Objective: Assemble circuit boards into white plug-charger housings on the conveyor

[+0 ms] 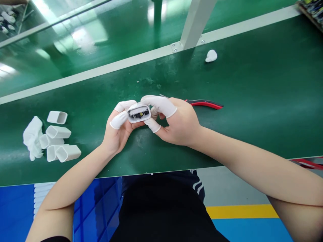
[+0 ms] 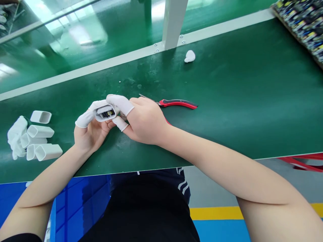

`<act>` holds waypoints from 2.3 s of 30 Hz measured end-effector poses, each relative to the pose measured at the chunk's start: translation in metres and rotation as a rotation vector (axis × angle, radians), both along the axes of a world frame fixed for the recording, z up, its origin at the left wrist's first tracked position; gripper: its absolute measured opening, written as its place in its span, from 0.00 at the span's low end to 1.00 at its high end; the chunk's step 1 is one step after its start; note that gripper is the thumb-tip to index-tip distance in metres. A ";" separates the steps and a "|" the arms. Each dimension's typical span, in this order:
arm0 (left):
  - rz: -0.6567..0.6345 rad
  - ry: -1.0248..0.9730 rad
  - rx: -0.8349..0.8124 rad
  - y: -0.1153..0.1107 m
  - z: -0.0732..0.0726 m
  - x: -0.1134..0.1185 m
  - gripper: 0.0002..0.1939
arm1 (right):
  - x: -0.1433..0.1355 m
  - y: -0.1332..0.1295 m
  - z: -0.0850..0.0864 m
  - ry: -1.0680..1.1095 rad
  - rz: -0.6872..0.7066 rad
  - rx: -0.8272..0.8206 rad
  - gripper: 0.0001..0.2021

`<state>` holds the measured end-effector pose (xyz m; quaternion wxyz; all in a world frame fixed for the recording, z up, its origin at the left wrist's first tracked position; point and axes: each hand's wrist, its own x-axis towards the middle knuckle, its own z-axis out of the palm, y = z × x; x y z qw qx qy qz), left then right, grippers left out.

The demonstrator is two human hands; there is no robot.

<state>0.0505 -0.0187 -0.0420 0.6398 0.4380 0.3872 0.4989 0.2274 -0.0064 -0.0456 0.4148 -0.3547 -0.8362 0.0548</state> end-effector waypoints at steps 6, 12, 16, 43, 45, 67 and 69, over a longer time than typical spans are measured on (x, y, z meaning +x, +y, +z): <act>0.006 -0.012 -0.015 0.000 0.001 0.000 0.17 | -0.001 -0.001 0.001 0.029 0.017 -0.008 0.12; 0.016 -0.004 -0.040 0.001 0.002 0.000 0.17 | -0.001 -0.001 0.002 0.037 0.038 -0.047 0.11; 0.020 -0.004 -0.056 0.001 0.001 0.000 0.16 | 0.000 -0.001 0.001 0.038 0.054 -0.053 0.12; 0.011 0.012 -0.076 0.002 0.002 0.000 0.16 | -0.001 0.000 0.001 0.038 0.052 -0.053 0.13; 0.014 0.013 -0.076 0.002 0.001 0.000 0.17 | -0.002 0.000 0.001 0.043 0.046 -0.051 0.13; 0.030 -0.013 -0.106 0.001 0.001 0.001 0.14 | -0.002 0.000 0.000 0.022 0.023 -0.036 0.13; 0.026 -0.021 -0.102 0.001 0.001 0.000 0.15 | -0.002 0.000 0.000 0.026 0.029 -0.033 0.13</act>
